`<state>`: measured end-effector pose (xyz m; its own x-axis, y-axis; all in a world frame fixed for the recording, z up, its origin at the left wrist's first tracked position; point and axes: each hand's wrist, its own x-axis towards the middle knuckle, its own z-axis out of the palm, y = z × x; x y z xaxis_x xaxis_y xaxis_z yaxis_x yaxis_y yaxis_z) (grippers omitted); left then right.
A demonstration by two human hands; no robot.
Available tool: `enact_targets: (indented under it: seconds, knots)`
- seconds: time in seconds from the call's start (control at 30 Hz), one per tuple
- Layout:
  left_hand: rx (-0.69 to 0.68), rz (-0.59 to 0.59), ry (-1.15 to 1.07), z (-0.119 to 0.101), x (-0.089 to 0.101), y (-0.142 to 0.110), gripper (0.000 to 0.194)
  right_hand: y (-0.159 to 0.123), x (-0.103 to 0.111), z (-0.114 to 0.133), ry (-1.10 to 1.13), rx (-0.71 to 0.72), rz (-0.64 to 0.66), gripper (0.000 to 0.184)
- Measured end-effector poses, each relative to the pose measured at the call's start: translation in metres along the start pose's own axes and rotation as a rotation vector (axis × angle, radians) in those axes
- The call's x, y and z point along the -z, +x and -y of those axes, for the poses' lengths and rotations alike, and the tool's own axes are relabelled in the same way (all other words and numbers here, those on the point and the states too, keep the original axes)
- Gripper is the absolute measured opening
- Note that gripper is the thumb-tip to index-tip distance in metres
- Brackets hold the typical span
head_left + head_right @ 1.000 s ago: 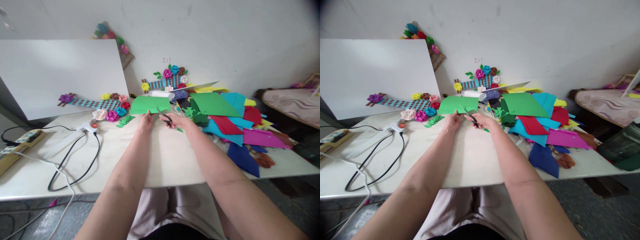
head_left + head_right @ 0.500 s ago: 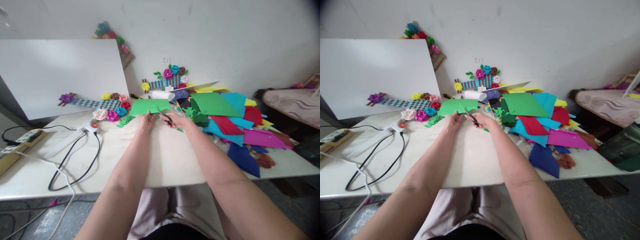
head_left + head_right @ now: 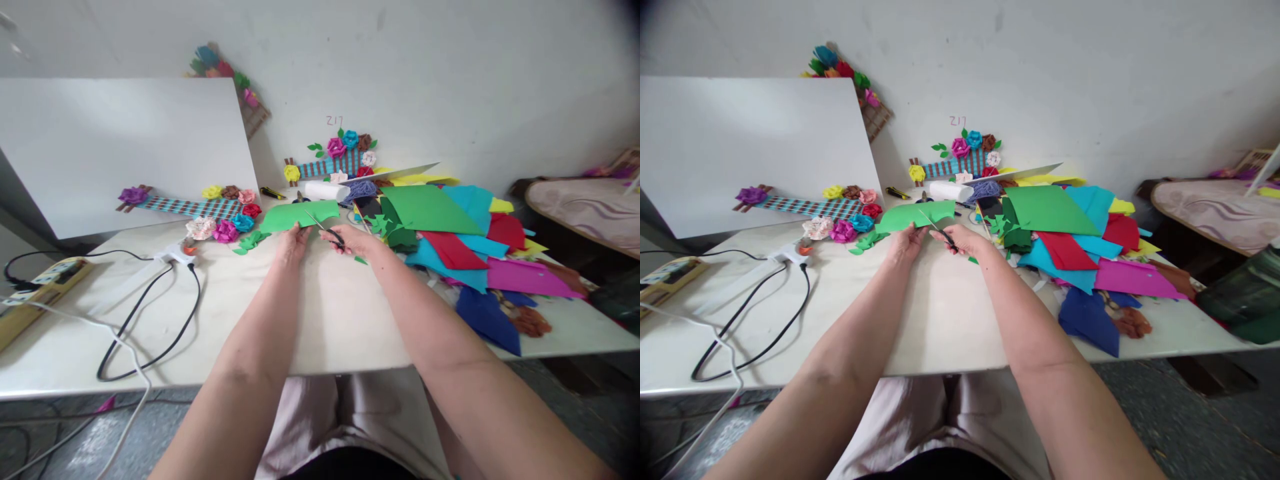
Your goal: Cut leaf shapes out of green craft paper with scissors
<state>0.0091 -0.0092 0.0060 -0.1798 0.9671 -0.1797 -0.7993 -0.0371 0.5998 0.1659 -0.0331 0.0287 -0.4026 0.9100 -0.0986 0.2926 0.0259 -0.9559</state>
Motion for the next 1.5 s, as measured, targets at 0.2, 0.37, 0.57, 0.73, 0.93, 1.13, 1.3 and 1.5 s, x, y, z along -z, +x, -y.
enact_targets:
  seconds: [0.2,0.37,0.57,0.73,0.93,1.13,1.3,1.5]
  knots:
    - [-0.008,0.018,-0.018,0.0,0.002,0.003,0.02,0.0,0.0,0.0,-0.007,0.011,0.001,0.027]
    - [-0.001,0.038,0.008,0.0,0.003,0.004,0.021,-0.003,-0.001,0.004,-0.004,-0.004,0.006,0.022]
    - [-0.001,0.05,0.018,0.0,0.005,0.006,0.019,-0.012,-0.004,0.014,0.03,-0.026,-0.001,0.019]
    - [0.002,0.058,-0.008,-0.001,0.005,0.007,0.016,-0.011,-0.002,0.013,0.023,-0.039,0.018,0.017]
    - [0.002,0.035,-0.058,-0.002,0.005,0.006,0.014,0.0,0.003,-0.001,0.007,0.003,0.075,0.019]
    - [0.015,0.04,-0.065,-0.003,0.005,0.006,0.014,0.007,0.008,-0.009,0.036,0.003,0.115,0.018]
    - [0.018,0.027,-0.049,-0.004,0.006,0.004,0.011,0.009,0.01,-0.013,0.05,0.021,0.143,0.017]
    - [-0.022,-0.012,-0.014,-0.005,0.003,0.004,0.011,0.01,0.003,-0.011,0.039,0.031,0.106,0.023]
